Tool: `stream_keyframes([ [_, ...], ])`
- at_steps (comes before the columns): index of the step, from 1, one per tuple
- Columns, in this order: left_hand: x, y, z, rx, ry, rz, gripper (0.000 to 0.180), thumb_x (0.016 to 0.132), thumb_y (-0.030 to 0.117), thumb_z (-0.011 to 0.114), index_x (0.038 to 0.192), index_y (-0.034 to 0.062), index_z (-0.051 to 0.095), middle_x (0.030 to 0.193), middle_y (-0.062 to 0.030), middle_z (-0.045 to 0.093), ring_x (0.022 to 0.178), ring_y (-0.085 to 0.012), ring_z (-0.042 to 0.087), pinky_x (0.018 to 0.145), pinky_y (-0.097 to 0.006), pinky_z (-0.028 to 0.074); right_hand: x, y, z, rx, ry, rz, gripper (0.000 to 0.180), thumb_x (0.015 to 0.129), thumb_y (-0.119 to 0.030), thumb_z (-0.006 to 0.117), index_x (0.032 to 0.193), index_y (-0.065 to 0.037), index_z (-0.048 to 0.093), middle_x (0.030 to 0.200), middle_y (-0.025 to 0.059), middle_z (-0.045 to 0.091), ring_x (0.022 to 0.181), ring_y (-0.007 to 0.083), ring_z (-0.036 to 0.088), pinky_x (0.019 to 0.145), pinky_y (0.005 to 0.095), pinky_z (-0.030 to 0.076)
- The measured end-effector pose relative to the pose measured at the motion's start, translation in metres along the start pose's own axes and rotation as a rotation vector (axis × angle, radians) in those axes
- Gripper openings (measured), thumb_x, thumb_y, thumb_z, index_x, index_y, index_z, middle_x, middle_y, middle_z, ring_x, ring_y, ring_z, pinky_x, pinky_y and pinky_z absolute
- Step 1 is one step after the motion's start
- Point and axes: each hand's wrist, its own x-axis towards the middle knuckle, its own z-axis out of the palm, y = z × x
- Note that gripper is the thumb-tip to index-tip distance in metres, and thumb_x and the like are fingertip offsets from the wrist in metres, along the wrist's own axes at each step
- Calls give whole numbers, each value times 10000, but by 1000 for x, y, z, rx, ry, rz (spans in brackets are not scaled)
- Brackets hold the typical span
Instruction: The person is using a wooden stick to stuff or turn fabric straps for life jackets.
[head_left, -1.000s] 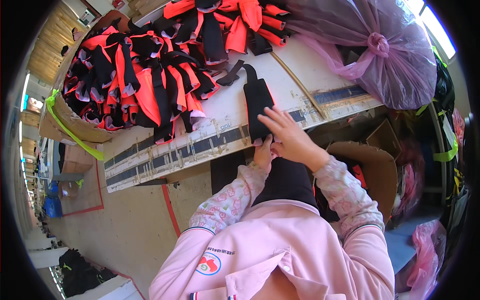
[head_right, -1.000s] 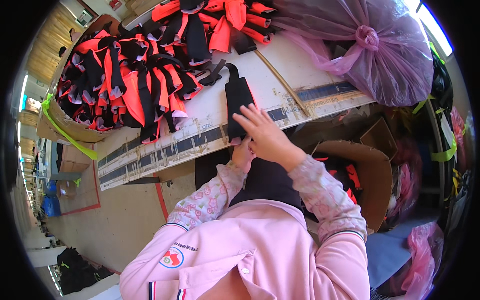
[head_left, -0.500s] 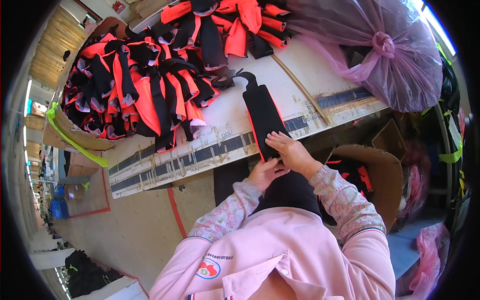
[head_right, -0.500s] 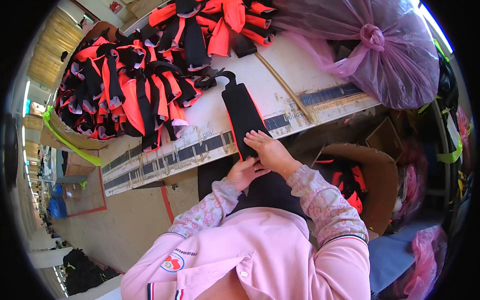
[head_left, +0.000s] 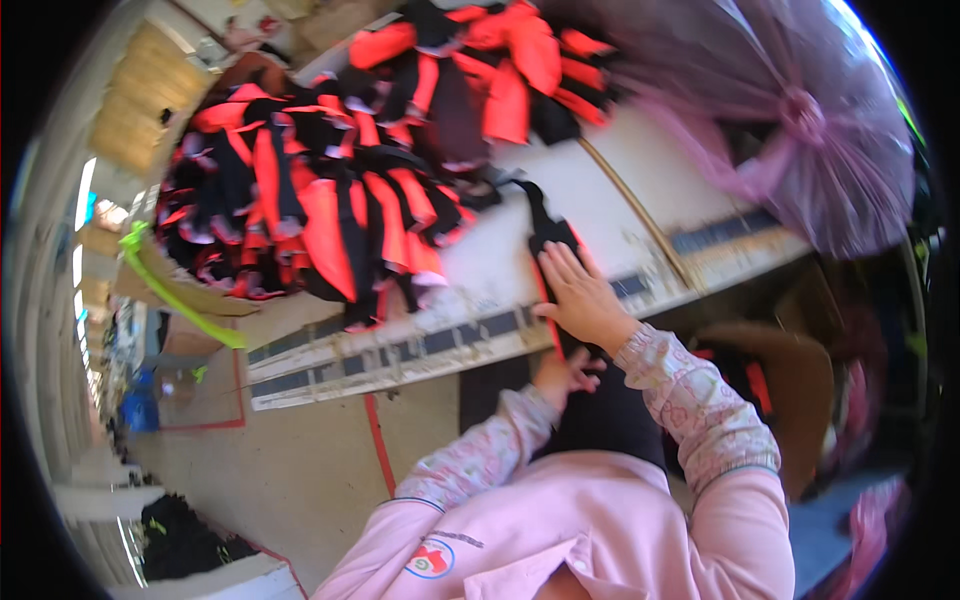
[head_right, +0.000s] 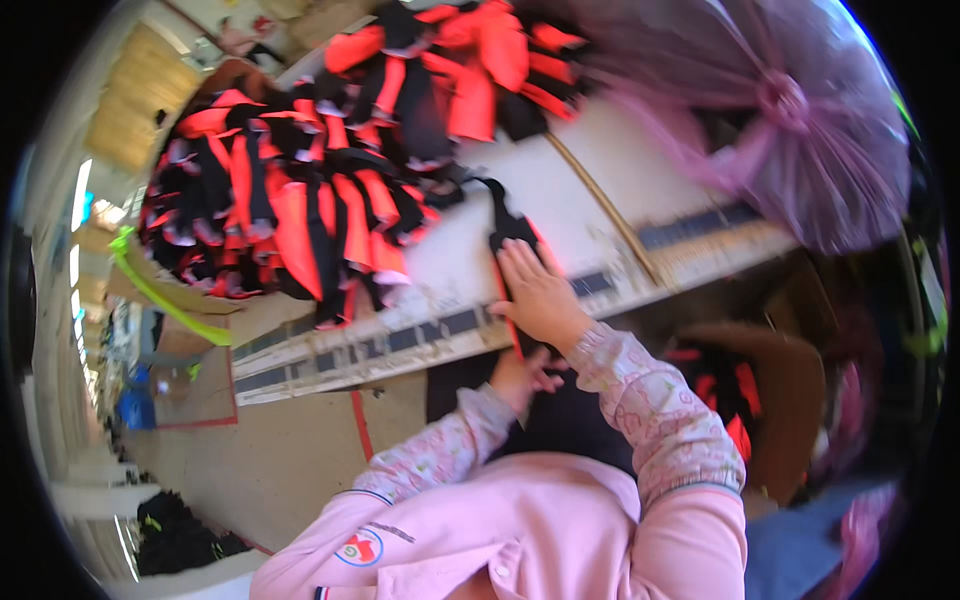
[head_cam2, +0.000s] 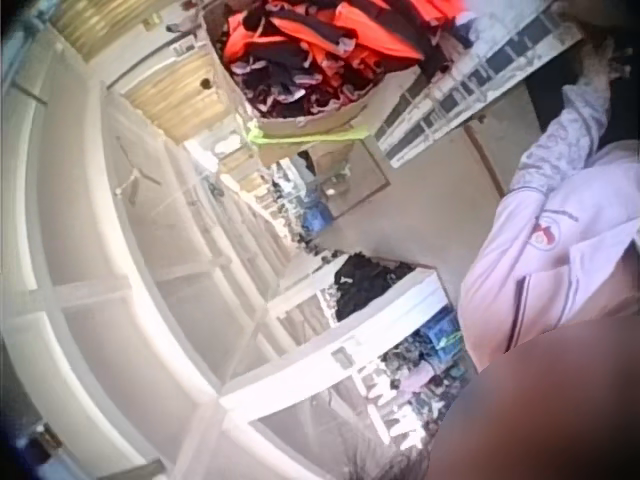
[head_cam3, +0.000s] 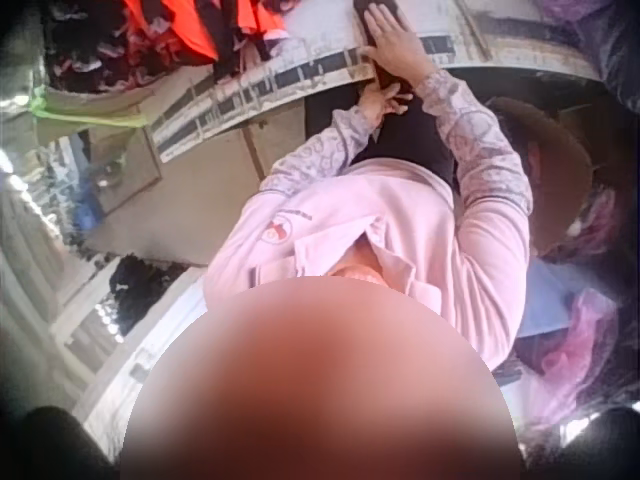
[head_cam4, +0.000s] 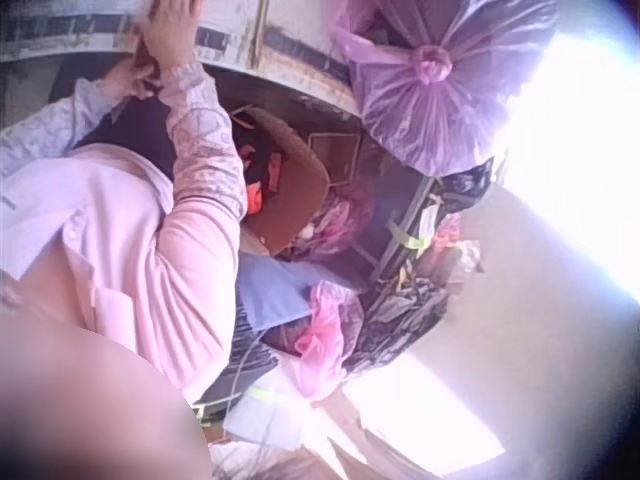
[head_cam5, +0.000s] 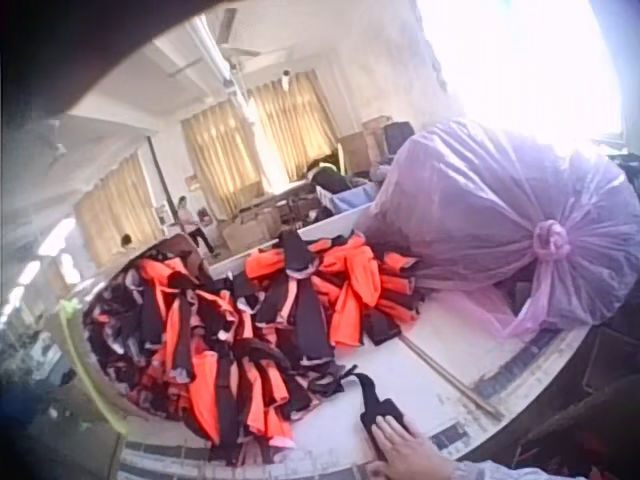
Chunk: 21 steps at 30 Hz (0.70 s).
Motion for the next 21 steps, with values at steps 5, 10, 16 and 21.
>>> stream_keyframes([
  [5, 15, -23, -2, 70, -67, -53, 253, 881, 263, 559, 1015, 50, 539, 879, -169, 657, 435, -164, 530, 633, -356, 511, 48, 30, 32, -71, 113, 85, 760, 818, -512, 496, 1324, 32, 341, 1398, 175, 327, 1324, 285, 264, 1072, 489, 165],
  [10, 2, -16, 0, 68, -34, -49, 260, 875, 256, 573, 972, 15, 560, 896, -178, 650, 465, -169, 544, 635, -334, 519, 56, 31, 29, -99, 20, 77, 757, 826, -512, 493, 1326, 34, 336, 1402, 186, 314, 1322, 322, 251, 1054, 514, 189],
  [16, -5, -6, 2, -222, -50, -64, 170, 876, 205, 540, 912, 48, 596, 808, -79, 629, 700, -166, 616, 590, -315, 531, -47, -13, -19, -103, -166, -90, 639, 831, -369, 530, 1323, 2, 364, 1395, 155, 338, 1315, 289, 278, 1081, 457, 169],
  [21, -14, 19, 24, -78, 48, -17, 204, 851, 276, 576, 775, 91, 618, 594, -41, 578, 422, -117, 489, 421, -245, 411, -105, -41, -74, -153, -171, 25, 498, 783, -143, 547, 1253, -12, 448, 1302, 119, 445, 1208, 259, 412, 1029, 448, 270],
])
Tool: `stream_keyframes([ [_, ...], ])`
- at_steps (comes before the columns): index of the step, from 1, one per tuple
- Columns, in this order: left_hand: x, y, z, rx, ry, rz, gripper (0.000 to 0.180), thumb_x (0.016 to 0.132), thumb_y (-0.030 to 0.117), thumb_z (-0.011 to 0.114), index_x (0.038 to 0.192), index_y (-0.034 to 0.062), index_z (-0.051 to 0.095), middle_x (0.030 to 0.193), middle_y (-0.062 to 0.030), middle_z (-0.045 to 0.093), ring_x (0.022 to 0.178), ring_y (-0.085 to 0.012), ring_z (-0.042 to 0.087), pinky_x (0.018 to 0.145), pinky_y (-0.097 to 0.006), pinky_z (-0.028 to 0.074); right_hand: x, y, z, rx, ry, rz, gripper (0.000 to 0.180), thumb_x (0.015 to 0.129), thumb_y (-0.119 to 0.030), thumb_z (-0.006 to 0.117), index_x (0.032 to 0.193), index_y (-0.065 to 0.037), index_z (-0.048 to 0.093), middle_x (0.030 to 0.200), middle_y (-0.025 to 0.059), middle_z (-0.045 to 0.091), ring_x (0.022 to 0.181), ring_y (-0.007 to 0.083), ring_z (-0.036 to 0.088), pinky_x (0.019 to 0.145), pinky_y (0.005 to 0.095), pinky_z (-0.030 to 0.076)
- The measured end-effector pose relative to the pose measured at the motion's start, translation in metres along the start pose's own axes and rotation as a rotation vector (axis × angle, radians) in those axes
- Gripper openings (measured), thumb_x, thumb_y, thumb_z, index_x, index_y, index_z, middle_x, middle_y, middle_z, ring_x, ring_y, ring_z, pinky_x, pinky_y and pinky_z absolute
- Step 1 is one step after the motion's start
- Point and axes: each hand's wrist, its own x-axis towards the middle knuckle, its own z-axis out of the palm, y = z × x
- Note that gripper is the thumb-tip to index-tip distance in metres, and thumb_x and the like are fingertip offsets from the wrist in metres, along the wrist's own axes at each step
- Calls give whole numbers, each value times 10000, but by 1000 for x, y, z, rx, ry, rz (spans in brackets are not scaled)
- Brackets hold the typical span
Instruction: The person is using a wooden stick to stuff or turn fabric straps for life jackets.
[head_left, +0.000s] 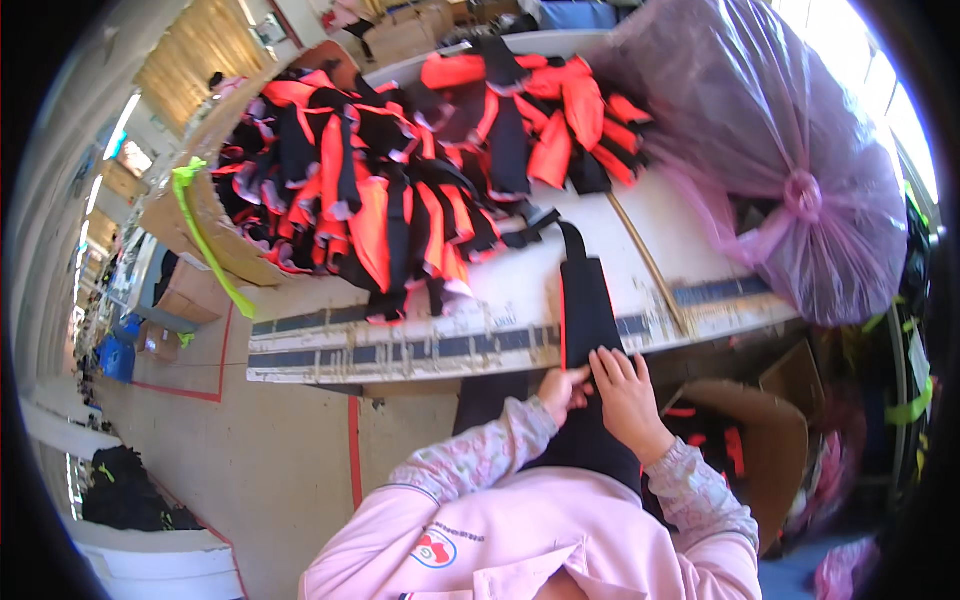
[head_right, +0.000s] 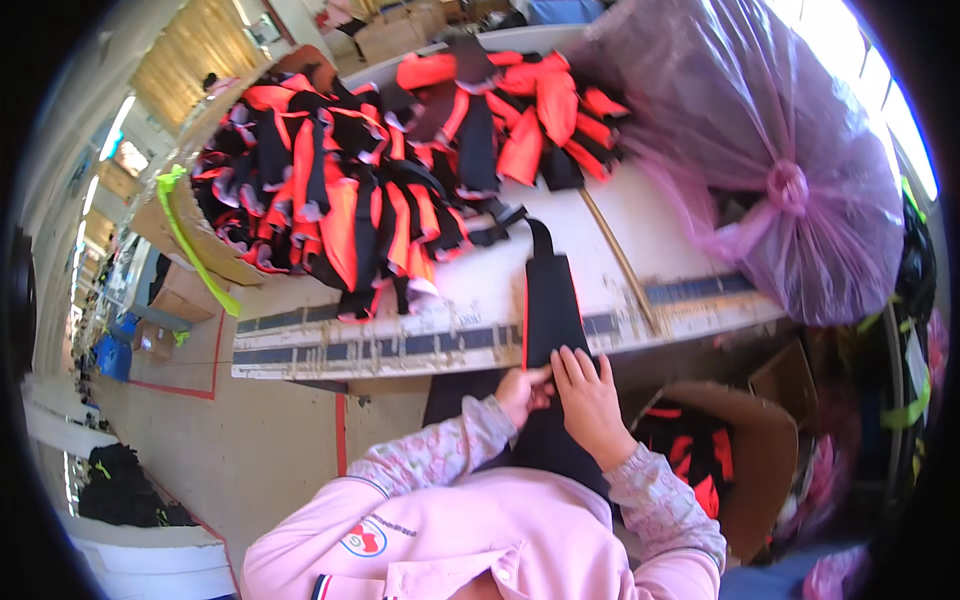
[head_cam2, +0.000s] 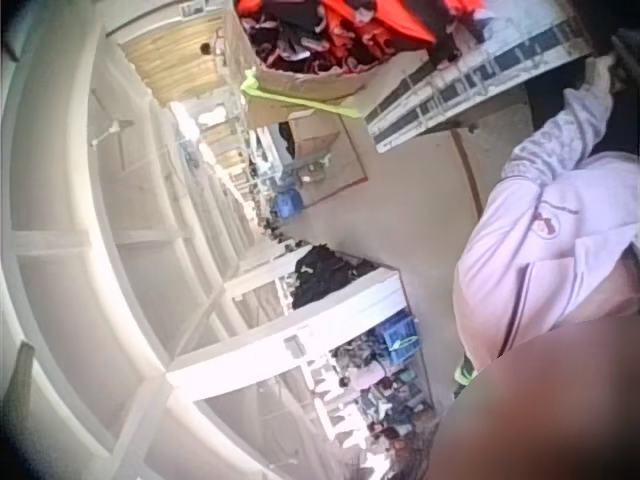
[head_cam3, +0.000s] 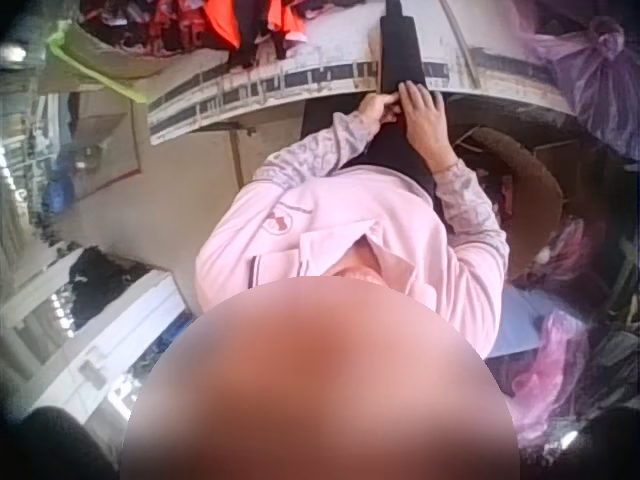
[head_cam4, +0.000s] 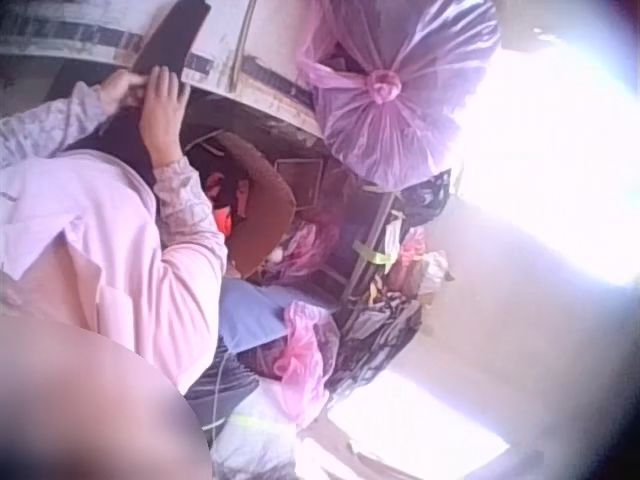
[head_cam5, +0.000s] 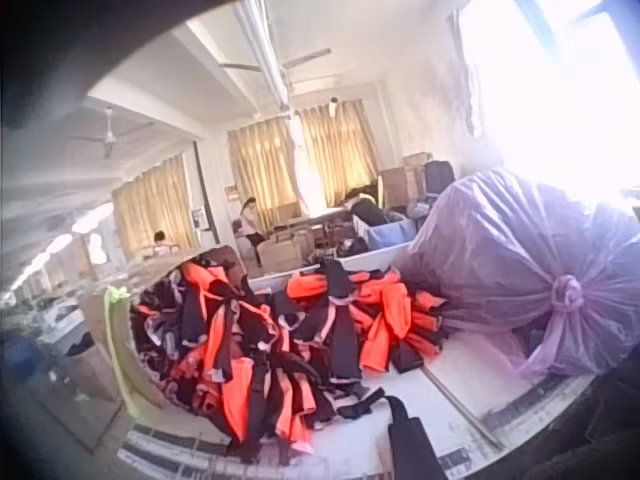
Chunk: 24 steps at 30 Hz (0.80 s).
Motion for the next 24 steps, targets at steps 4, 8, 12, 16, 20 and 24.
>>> stream_keyframes([
  [4, -25, 8, 27, 142, -308, 76, 261, 895, 289, 521, 832, 47, 599, 692, -57, 582, 588, -144, 560, 547, -261, 458, -10, 24, 23, 311, 367, 244, 294, 714, 30, 552, 1005, 2, 581, 945, 83, 586, 852, 257, 567, 794, 358, 432],
  [8, -17, 23, 9, -29, -461, 99, 420, 901, 441, 457, 1022, 47, 540, 918, -80, 583, 817, -178, 579, 747, -318, 476, -27, 48, 37, 1576, 680, 552, 154, 779, 34, 578, 917, -25, 613, 825, 13, 618, 673, 110, 554, 605, 229, 420],
  [12, -27, 64, 31, -466, -569, 167, 542, 889, 467, 461, 1226, 44, 447, 1189, -109, 530, 1071, -227, 522, 926, -378, 406, -50, 34, 25, 2043, 585, 661, 302, 783, 24, 570, 1082, -15, 551, 1025, 44, 616, 875, 157, 598, 734, 278, 484],
  [16, -19, 73, 38, -422, -593, 356, 538, 874, 389, 544, 1254, 28, 425, 1228, -95, 515, 1099, -208, 513, 961, -367, 389, -77, 14, 51, 2252, 453, 744, 329, 798, 10, 567, 1118, -61, 544, 1109, 68, 598, 1013, 205, 588, 870, 355, 491],
  [20, -37, 62, 55, -327, -352, 476, 247, 860, 147, 605, 1066, 12, 576, 1015, -39, 617, 914, -121, 585, 829, -276, 462, -83, 11, 72, 2279, 422, 803, 275, 835, 1, 539, 1102, -62, 548, 1099, 67, 602, 1003, 209, 591, 865, 367, 492],
  [24, -36, 58, 56, -283, -293, 537, 238, 862, 157, 606, 1050, 13, 585, 992, -26, 618, 892, -106, 578, 817, -263, 456, -80, 10, 80, 2284, 368, 844, 255, 857, -22, 524, 1107, -69, 539, 1088, 64, 604, 985, 204, 595, 861, 372, 489],
])
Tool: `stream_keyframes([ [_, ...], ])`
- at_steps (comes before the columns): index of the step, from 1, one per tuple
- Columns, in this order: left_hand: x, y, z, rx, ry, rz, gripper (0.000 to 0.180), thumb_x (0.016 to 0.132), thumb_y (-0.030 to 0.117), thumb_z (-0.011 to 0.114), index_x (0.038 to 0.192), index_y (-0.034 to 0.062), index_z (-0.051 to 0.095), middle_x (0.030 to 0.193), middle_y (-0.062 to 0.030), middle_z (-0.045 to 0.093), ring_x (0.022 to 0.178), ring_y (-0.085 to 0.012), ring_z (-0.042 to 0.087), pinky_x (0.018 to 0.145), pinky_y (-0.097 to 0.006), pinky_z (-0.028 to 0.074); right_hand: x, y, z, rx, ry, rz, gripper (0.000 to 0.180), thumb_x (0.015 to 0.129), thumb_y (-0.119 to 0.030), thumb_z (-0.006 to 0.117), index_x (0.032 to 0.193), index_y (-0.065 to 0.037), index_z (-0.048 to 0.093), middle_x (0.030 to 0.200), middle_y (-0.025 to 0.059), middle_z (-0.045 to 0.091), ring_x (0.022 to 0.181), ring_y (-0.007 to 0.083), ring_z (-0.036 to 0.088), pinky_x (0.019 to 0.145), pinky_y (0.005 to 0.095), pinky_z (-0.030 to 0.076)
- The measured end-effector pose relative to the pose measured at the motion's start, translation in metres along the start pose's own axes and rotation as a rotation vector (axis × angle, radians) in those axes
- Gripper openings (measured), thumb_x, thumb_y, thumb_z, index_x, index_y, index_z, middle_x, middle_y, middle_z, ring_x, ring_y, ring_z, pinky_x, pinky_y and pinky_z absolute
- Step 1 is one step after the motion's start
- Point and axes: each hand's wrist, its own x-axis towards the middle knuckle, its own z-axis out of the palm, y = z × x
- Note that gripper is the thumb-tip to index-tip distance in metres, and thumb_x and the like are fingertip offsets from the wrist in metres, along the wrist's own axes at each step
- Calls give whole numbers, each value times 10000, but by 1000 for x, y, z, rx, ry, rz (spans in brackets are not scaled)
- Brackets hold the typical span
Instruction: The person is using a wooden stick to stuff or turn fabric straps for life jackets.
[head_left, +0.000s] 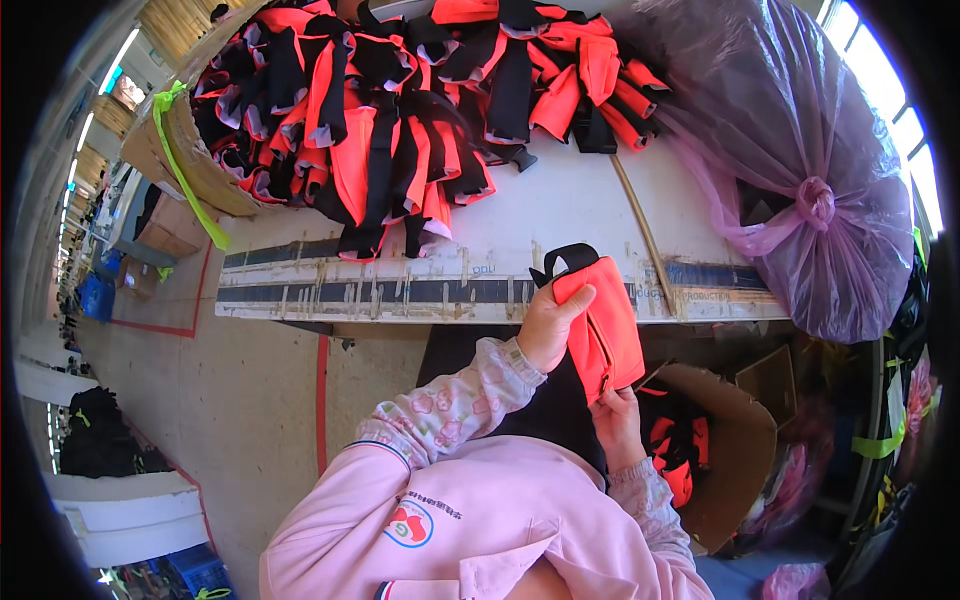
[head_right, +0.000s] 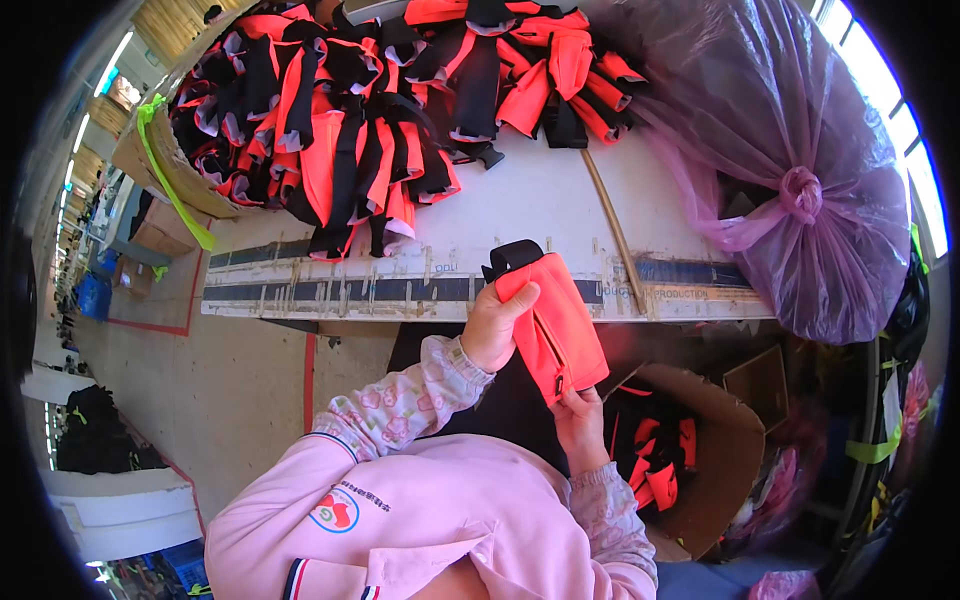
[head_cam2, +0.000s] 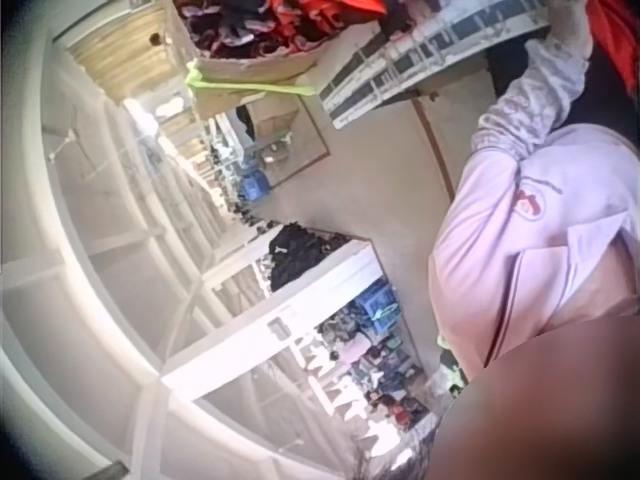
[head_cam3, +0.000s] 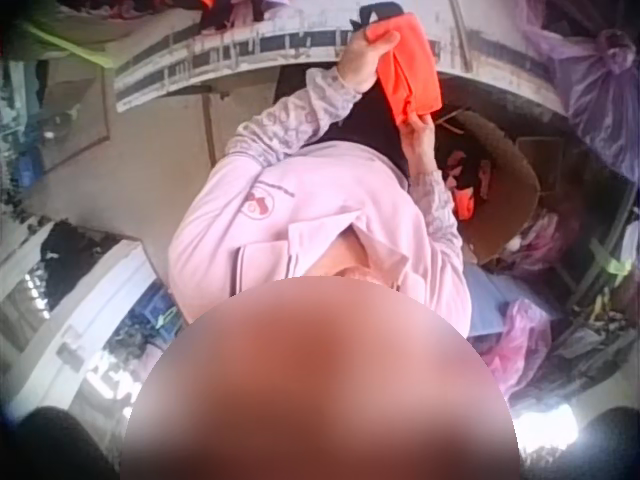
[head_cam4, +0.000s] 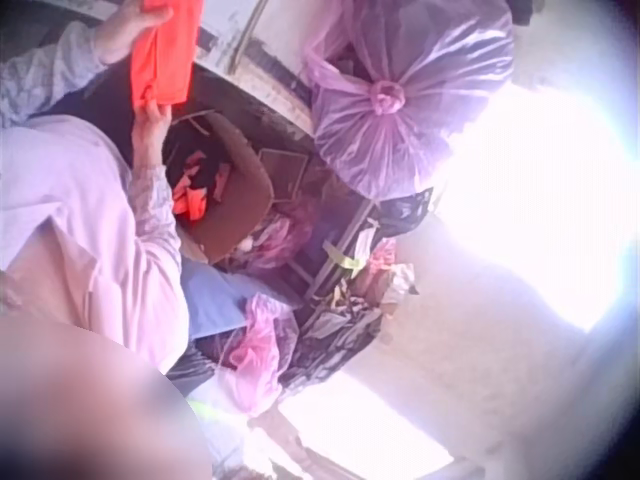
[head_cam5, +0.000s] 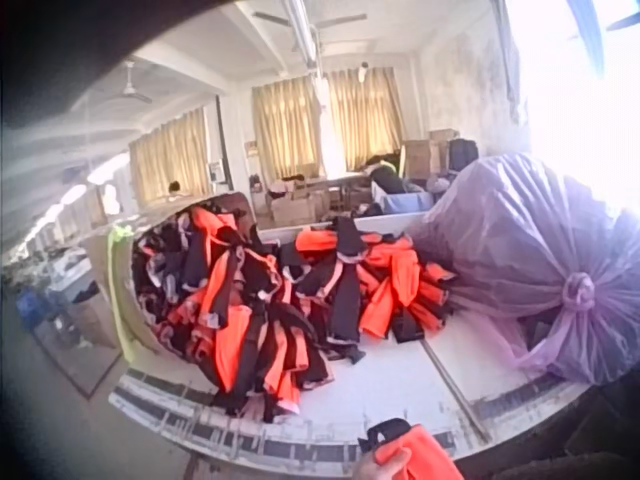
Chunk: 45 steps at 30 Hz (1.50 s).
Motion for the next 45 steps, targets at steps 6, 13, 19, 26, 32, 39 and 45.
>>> stream_keyframes([
  [6, -1, 1, 7, 95, 42, 21, 245, 861, 154, 606, 1059, 12, 579, 994, -24, 612, 893, -95, 567, 814, -252, 448, 0, -1, -3, 25, -8, 23, 263, 852, -30, 541, 1112, -68, 532, 1052, 54, 607, 946, 183, 598, 842, 342, 487],
  [13, 0, 44, -18, 565, -725, -376, 328, 897, 210, 559, 1135, -15, 545, 1025, -74, 616, 938, -131, 581, 872, -285, 448, -83, -183, -15, -422, 251, -448, 298, 666, -10, 498, 957, -9, 562, 954, 103, 614, 800, 223, 625, 730, 304, 521],
  [19, 84, 74, -82, 735, -47, -148, 240, 868, 166, 584, 1041, 4, 545, 925, -47, 577, 744, -136, 593, 692, -274, 503, -227, -320, -98, -967, 476, -249, 241, 787, -60, 561, 1006, 39, 586, 841, -9, 583, 709, 92, 524, 610, 231, 437],
  [26, 257, 114, -90, 1127, 601, 169, 587, 765, 305, 683, 1206, 29, 410, 979, -165, 585, 591, -198, 619, 464, -309, 487, -144, -264, -118, -1436, 625, -282, 374, 773, -4, 595, 1141, 20, 530, 960, 96, 614, 908, 166, 580, 823, 286, 459],
  [32, 277, 122, -113, 1382, 549, 290, 254, 784, 237, 656, 857, -1, 606, 687, -94, 608, 495, -163, 579, 428, -294, 453, -33, -221, -4, -1642, 129, -249, 381, 737, 1, 642, 1104, 46, 548, 913, 109, 613, 847, 163, 582, 746, 274, 475],
  [39, 113, 95, -38, 906, 75, 65, 160, 826, 164, 613, 781, 23, 553, 603, -3, 517, 430, -70, 478, 385, -223, 389, 65, -165, 105, -1242, -224, -532, 525, 744, -19, 662, 1231, -34, 468, 1150, 149, 515, 971, 241, 554, 835, 327, 456],
  [45, -2, 23, -69, 742, 89, -189, 194, 846, 173, 606, 734, 71, 485, 618, 11, 503, 454, -60, 484, 418, -200, 392, 79, -87, 137, -1811, -584, -540, 856, 605, -196, 786, 1337, -88, 357, 1359, 220, 328, 1141, 388, 451, 949, 431, 388],
])
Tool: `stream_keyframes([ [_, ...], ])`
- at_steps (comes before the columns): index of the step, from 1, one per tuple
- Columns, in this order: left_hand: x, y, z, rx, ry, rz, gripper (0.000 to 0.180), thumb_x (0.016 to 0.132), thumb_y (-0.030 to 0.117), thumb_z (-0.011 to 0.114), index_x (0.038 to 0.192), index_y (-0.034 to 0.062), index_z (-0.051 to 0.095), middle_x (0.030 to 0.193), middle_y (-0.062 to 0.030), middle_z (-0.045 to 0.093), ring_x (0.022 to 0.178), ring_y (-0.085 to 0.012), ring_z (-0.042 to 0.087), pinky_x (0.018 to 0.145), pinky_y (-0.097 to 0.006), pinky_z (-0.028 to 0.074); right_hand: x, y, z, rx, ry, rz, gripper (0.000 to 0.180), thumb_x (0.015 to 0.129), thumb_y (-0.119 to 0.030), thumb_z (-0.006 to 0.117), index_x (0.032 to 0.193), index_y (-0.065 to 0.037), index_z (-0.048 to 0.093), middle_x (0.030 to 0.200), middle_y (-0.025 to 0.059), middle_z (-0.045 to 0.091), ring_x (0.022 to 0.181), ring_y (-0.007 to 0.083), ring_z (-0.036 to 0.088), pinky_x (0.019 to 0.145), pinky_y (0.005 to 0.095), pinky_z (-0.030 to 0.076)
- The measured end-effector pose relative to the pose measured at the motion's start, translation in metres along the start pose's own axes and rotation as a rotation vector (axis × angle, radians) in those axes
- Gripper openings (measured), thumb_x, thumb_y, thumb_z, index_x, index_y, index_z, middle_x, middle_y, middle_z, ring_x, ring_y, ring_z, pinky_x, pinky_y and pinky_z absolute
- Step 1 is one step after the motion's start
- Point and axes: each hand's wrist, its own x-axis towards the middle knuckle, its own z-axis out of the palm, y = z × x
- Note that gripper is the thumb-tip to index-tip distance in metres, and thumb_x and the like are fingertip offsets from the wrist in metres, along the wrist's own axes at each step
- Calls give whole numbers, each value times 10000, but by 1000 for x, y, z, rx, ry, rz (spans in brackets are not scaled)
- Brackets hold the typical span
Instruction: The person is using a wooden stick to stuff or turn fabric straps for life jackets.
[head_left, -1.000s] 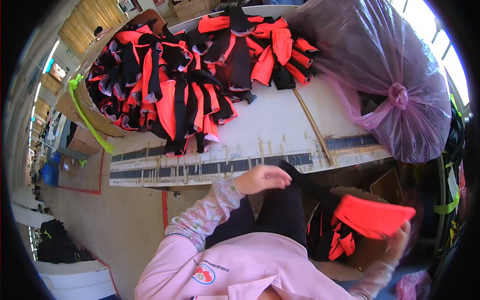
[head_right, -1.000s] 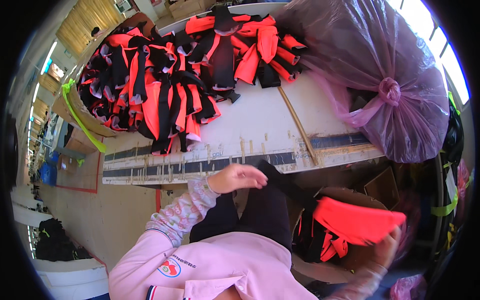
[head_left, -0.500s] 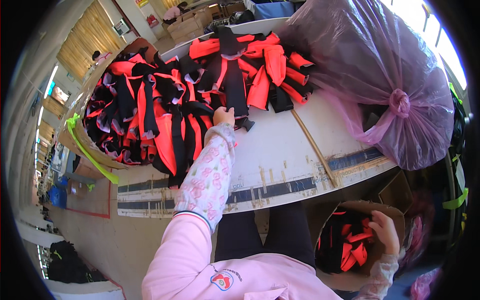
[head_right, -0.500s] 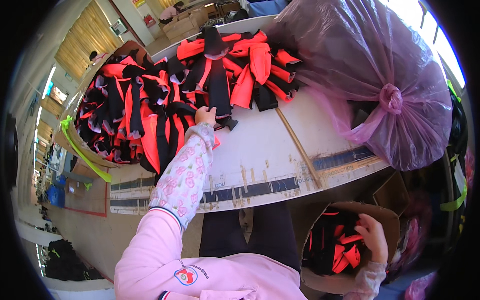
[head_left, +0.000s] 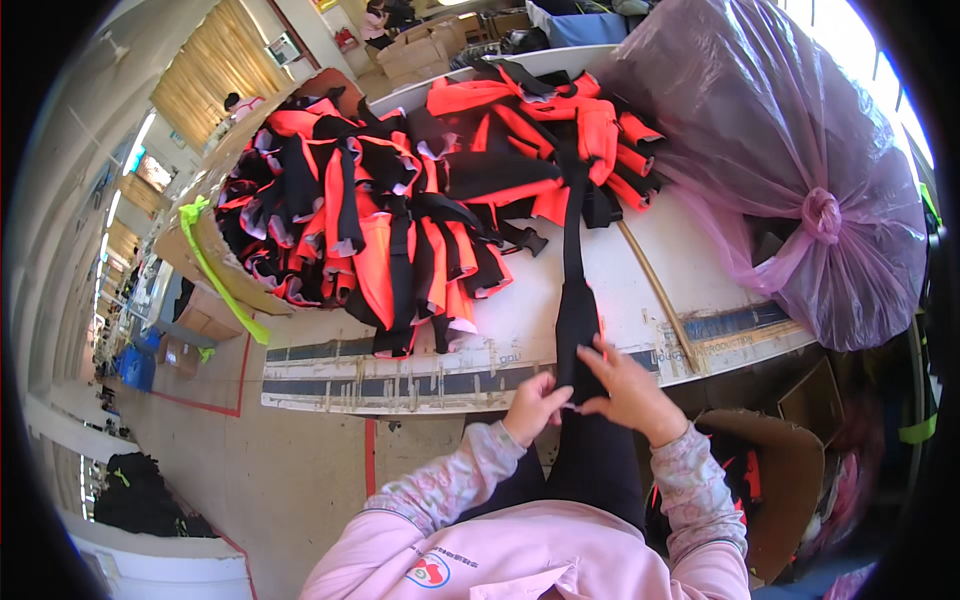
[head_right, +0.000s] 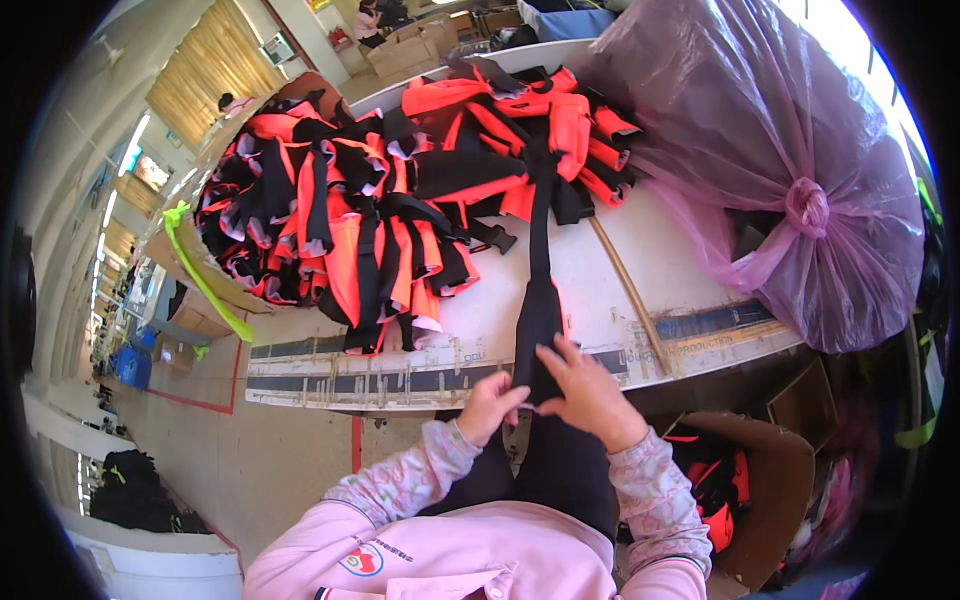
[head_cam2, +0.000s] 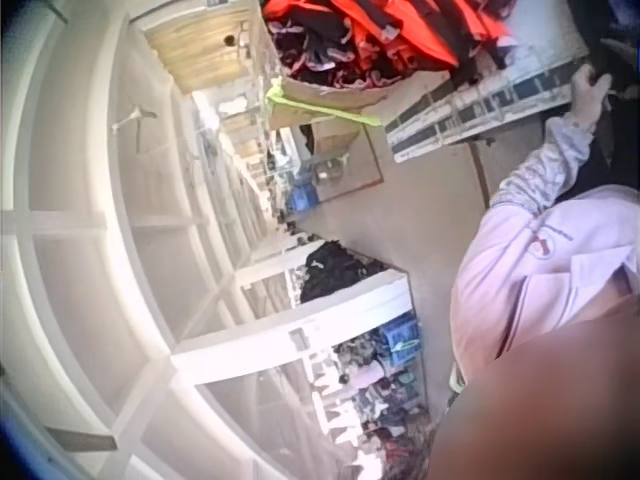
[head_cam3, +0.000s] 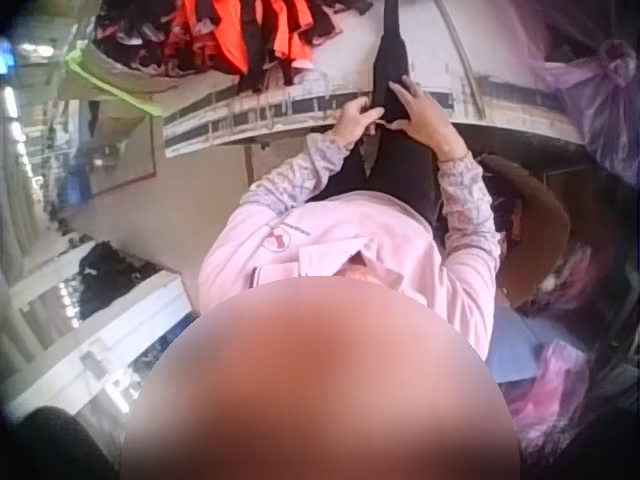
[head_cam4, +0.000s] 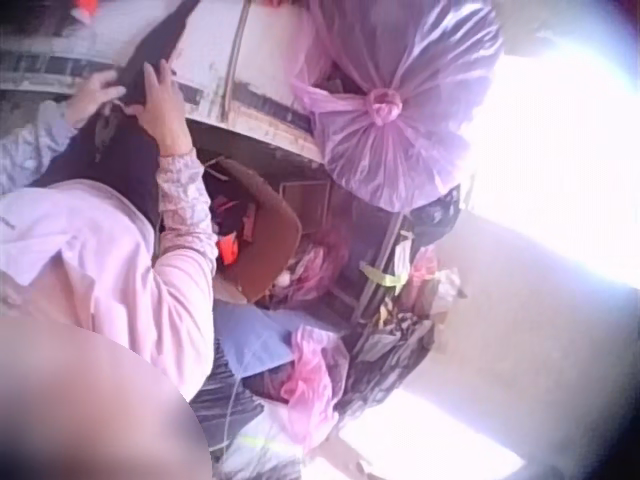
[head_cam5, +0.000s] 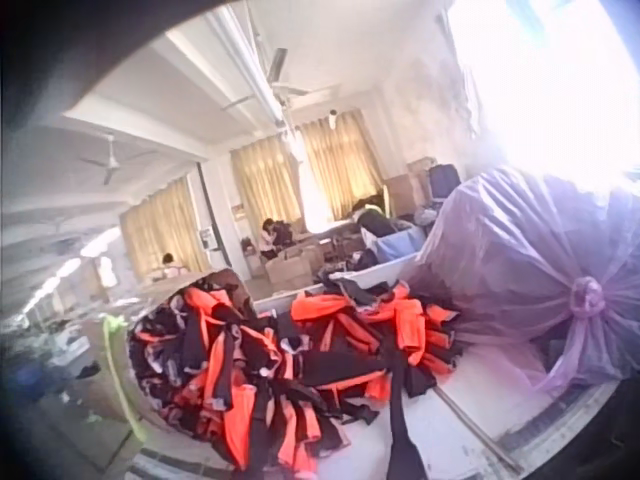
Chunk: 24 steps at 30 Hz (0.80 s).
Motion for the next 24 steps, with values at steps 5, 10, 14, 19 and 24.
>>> stream_keyframes([
  [5, -35, -35, -10, -107, 28, -111, 210, 849, 246, 613, 799, 72, 507, 669, 6, 525, 491, -61, 498, 451, -187, 402, -30, -15, 42, 3, 9, 2, 666, 643, -37, 656, 1274, -47, 443, 1341, 240, 360, 1148, 387, 453, 956, 393, 395],
  [10, -46, -42, -4, -125, -271, -147, 442, 835, 215, 632, 1190, 79, 406, 1002, -44, 561, 713, -99, 568, 623, -228, 486, -35, -5, 55, 283, 262, 48, 473, 664, 95, 423, 1111, 34, 564, 1256, 236, 470, 1158, 368, 466, 982, 359, 372],
  [14, -38, -42, 1, -369, -247, -313, 374, 886, 282, 541, 1162, 34, 496, 1076, -134, 590, 862, -238, 632, 777, -337, 507, -26, -5, 58, 236, 300, 41, 500, 629, 144, 431, 1080, -20, 572, 1223, 179, 502, 1118, 366, 486, 934, 360, 409],
  [19, -26, -65, 15, -571, -124, -267, 343, 924, 261, 413, 1098, -15, 519, 1007, -163, 615, 808, -231, 637, 749, -347, 525, -18, -2, 66, 73, 347, 63, 486, 587, 138, 541, 1038, -41, 573, 1173, 154, 514, 1042, 360, 522, 880, 379, 443],
  [24, -23, -82, 21, -656, -67, -302, 358, 928, 271, 362, 1076, -7, 533, 949, -151, 621, 796, -229, 630, 735, -361, 529, -20, -4, 75, -11, 306, 96, 511, 564, 132, 568, 1043, -46, 555, 1161, 153, 488, 1011, 372, 521, 866, 385, 446],
])
